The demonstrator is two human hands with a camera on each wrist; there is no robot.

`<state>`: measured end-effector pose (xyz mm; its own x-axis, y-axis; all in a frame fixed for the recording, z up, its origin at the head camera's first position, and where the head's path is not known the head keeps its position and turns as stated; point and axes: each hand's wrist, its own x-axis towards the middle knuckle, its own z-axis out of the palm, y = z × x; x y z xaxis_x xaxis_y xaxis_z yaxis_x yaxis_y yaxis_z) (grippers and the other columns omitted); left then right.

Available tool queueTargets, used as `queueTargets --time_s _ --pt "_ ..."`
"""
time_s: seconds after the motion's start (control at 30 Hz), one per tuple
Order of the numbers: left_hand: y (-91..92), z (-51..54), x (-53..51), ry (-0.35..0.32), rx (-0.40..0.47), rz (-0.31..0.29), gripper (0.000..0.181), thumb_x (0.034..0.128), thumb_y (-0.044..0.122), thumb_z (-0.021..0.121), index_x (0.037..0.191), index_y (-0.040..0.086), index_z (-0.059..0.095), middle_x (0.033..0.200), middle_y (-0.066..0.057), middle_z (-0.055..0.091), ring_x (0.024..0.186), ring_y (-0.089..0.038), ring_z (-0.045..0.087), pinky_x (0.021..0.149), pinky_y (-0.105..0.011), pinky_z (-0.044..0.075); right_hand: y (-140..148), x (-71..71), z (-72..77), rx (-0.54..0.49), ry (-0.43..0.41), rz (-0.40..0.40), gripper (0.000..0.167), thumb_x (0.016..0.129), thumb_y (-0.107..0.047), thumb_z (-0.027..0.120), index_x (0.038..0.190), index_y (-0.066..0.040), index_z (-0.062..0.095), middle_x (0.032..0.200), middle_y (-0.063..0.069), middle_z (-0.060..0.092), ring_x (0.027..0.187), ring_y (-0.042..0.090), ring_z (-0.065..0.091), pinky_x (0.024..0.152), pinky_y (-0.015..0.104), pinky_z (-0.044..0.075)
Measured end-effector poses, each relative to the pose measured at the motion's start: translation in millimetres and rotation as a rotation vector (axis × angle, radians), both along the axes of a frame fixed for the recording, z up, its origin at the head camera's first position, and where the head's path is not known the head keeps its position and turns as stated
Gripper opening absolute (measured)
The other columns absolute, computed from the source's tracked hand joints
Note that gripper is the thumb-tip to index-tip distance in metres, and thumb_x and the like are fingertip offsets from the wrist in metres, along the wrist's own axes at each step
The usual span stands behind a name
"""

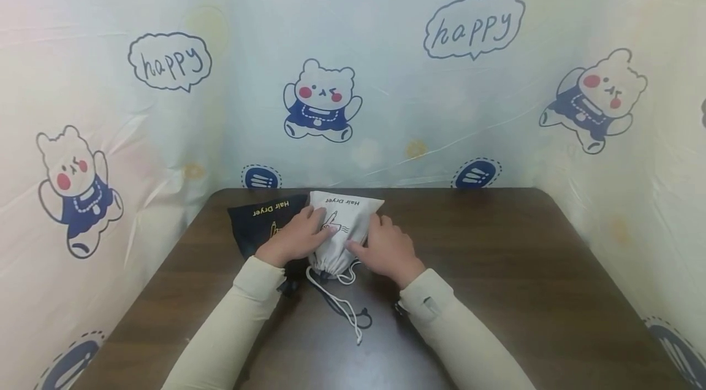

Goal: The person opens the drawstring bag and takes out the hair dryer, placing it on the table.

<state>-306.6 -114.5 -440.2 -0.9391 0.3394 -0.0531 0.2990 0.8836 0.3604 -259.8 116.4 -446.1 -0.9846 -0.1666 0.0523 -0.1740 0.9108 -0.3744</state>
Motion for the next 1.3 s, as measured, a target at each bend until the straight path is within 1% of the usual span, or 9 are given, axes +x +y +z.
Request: queueTargets --time_s 0.13,0.27,0.4,0.5,0.63,0.8,0.97,1.17,1.3 --pt "0.4 -2.6 -0.7 -0.01 -0.018 0.016 0.076 0.1041 0.06 0.047 0.161 0.011 0.035 0.166 -0.025 0.026 0.149 -0.041 0.036 0.114 -0.058 0.04 -4.1 0.2 -1.3 0.004 0.006 -0.002 0.098 0.092 -0.074 0.057 0.155 -0.001 0.04 0.151 0.023 0.049 0.121 0.038 0.064 0.087 0.056 0.057" --pt "0.9 -3.0 -1.2 -0.015 -0.022 0.02 0.075 0.1041 0.06 0.047 0.161 0.012 0.036 0.166 -0.025 0.027 0.148 -0.04 0.038 0.114 -0.058 0.041 -6.0 -1.0 -4.1 0.02 0.018 0.013 0.097 0.091 -0.074 0.058 0.154 -0.002 0.043 0.158 0.019 0.045 0.124 0.038 0.063 0.088 0.055 0.057" --pt "0.7 -1.3 -1.3 -0.012 -0.032 -0.005 0.068 0.1067 0.054 0.047 0.16 0.012 0.037 0.163 -0.025 0.03 0.144 -0.039 0.044 0.112 -0.055 0.044 -7.7 -1.6 -5.9 0.036 0.027 0.027 0.091 0.092 -0.074 0.057 0.151 -0.006 0.049 0.161 0.016 0.042 0.125 0.038 0.063 0.089 0.055 0.057" --pt "0.5 1.0 -0.4 0.007 -0.042 -0.036 0.06 0.109 0.044 0.047 0.158 0.01 0.04 0.16 -0.026 0.034 0.138 -0.038 0.05 0.109 -0.052 0.046 -9.3 -1.6 -6.5 0.038 0.027 0.029 0.085 0.093 -0.073 0.057 0.146 -0.007 0.055 0.154 0.015 0.05 0.119 0.036 0.066 0.087 0.054 0.057" --pt "1.0 3.6 1.3 0.023 -0.057 -0.049 0.056 0.11 0.038 0.047 0.157 0.009 0.041 0.159 -0.027 0.036 0.136 -0.039 0.051 0.108 -0.052 0.046 -12.8 -2.0 -7.1 0.028 0.019 0.028 0.082 0.093 -0.074 0.055 0.142 -0.008 0.058 0.14 0.014 0.061 0.111 0.032 0.068 0.083 0.051 0.057" --pt "2.2 3.5 1.5 0.009 -0.081 -0.05 0.055 0.1105 0.038 0.045 0.157 0.009 0.041 0.159 -0.025 0.04 0.144 -0.039 0.044 0.117 -0.054 0.038 -16.4 -1.9 -8.4 0.026 0.016 0.029 0.085 0.094 -0.075 0.052 0.144 -0.007 0.056 0.137 0.014 0.063 0.112 0.031 0.068 0.082 0.051 0.057" --pt "2.2 3.2 2.0 -0.007 -0.093 -0.076 0.056 0.111 0.037 0.044 0.159 0.007 0.038 0.157 -0.02 0.046 0.148 -0.035 0.042 0.124 -0.056 0.026 -18.7 -2.5 -10.1 0.033 0.024 0.025 0.081 0.094 -0.069 0.058 0.145 -0.007 0.056 0.138 0.015 0.062 0.115 0.033 0.067 0.087 0.053 0.056" --pt "2.1 2.4 2.0 -0.002 -0.097 -0.079 0.056 0.1104 0.035 0.046 0.159 0.009 0.039 0.155 -0.016 0.05 0.146 -0.032 0.046 0.124 -0.057 0.024 -19.4 -1.4 -9.4 0.037 0.033 0.032 0.074 0.092 -0.061 0.068 0.141 -0.007 0.059 0.134 0.014 0.064 0.11 0.035 0.067 0.086 0.052 0.055" --pt "2.8 1.8 2.6 -0.003 -0.107 -0.089 0.056 0.11 0.034 0.048 0.159 0.009 0.038 0.156 -0.015 0.051 0.146 -0.031 0.046 0.124 -0.058 0.023 -19.0 -0.9 -8.6 0.045 0.036 0.039 0.073 0.091 -0.058 0.07 0.141 -0.006 0.059 0.134 0.015 0.064 0.11 0.036 0.067 0.086 0.052 0.055"
